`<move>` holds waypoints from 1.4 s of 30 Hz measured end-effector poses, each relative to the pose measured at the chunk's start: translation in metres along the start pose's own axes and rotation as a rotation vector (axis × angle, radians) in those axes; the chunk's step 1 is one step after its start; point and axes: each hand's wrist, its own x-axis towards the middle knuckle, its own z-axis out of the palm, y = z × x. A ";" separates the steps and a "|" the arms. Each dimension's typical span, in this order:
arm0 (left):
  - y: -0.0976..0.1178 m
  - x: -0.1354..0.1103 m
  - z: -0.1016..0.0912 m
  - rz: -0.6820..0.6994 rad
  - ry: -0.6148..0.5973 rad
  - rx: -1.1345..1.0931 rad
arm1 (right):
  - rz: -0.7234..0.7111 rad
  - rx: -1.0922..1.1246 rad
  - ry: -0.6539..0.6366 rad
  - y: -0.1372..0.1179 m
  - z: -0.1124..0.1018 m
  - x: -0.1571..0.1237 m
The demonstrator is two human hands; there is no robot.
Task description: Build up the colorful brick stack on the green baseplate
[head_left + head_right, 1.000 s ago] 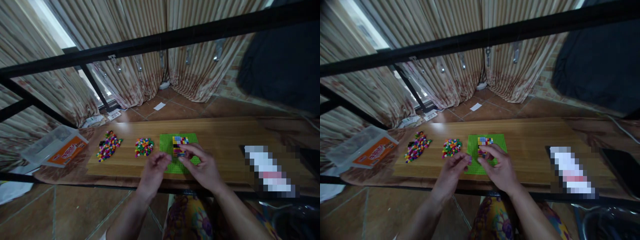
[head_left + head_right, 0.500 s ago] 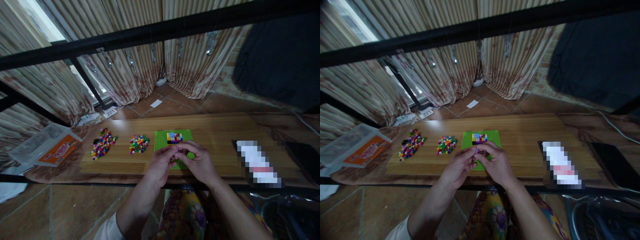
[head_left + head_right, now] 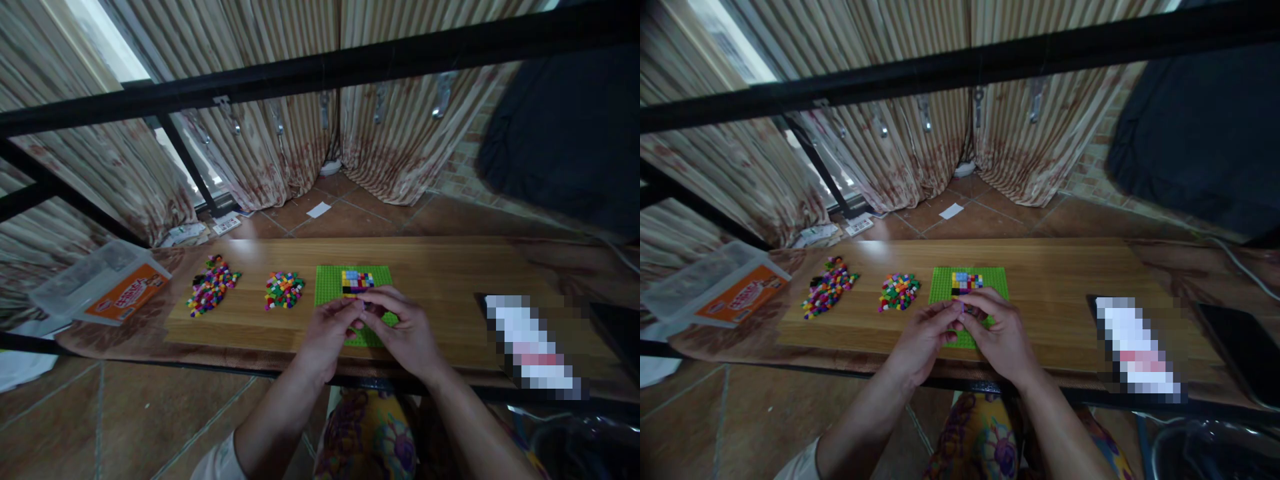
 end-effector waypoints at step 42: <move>0.018 0.119 -0.009 0.273 -0.123 0.419 | 0.437 0.156 0.192 0.067 0.012 0.048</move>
